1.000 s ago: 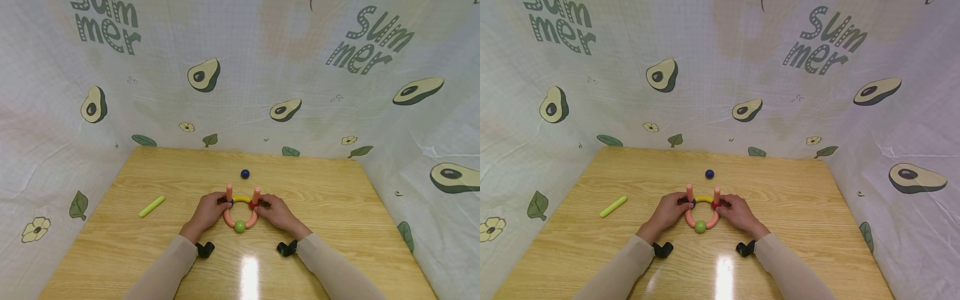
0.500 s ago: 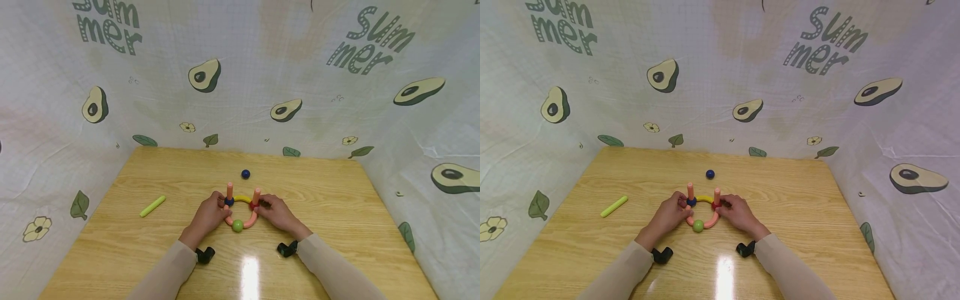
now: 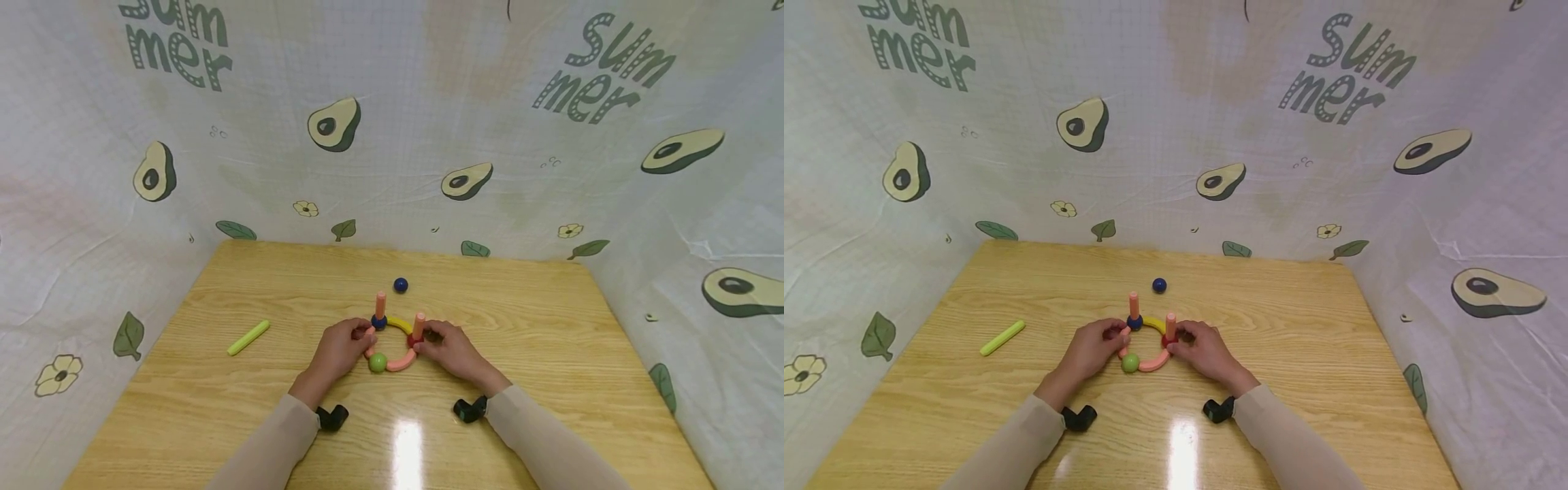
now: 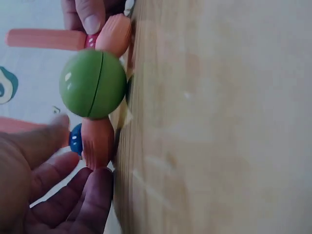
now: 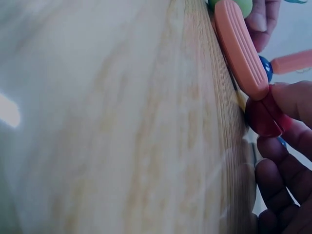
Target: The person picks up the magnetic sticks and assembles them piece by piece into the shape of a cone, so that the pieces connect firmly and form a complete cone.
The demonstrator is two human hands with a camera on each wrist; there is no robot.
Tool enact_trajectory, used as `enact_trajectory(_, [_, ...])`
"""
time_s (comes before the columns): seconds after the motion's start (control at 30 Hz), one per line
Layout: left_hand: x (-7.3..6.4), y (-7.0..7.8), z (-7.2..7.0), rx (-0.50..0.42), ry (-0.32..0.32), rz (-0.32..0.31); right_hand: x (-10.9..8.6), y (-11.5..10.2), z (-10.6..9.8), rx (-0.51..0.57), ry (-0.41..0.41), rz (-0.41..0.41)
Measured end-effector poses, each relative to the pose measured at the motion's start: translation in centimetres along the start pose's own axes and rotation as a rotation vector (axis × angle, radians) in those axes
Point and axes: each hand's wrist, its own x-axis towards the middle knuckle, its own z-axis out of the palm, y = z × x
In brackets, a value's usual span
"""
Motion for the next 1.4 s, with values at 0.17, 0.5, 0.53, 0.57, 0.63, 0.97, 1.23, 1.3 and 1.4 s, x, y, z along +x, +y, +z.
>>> enact_trajectory(0.17, [-1.1, -0.1, -0.2, -0.075, -0.052, 0.003, 0.1, 0.0, 0.1, -0.004, 0.008, -0.025])
enact_trajectory(0.5, [-1.6, -0.6, -0.1, -0.039, -0.119, 0.110, 0.0, 0.1, 0.2, -0.004, 0.027, 0.004])
enact_trajectory(0.53, [-1.6, -0.7, -0.1, -0.038, -0.120, 0.110, 0.0, 0.1, 0.2, -0.005, 0.025, 0.000])
enact_trajectory(0.57, [-1.6, -0.7, -0.1, -0.037, -0.120, 0.109, -0.1, 0.2, 0.2, -0.003, 0.022, -0.002])
enact_trajectory(0.63, [-1.6, -0.9, -0.2, -0.030, -0.115, 0.112, -0.2, 0.2, 0.1, -0.002, 0.011, -0.007])
enact_trajectory(0.97, [-1.4, -1.2, -1.0, -0.022, -0.107, 0.123, -0.9, 0.3, -0.3, -0.004, -0.066, -0.058])
enact_trajectory(1.23, [-1.2, -1.6, -1.1, -0.022, -0.096, 0.143, -1.1, 0.4, -0.1, 0.019, -0.077, -0.104])
enact_trajectory(1.3, [-1.2, -1.6, -1.1, -0.039, -0.098, 0.131, -1.1, 0.4, -0.1, 0.014, -0.074, -0.109])
enact_trajectory(1.4, [-1.1, -1.7, -1.0, -0.062, -0.094, 0.124, -1.1, 0.5, -0.1, 0.010, -0.072, -0.110])
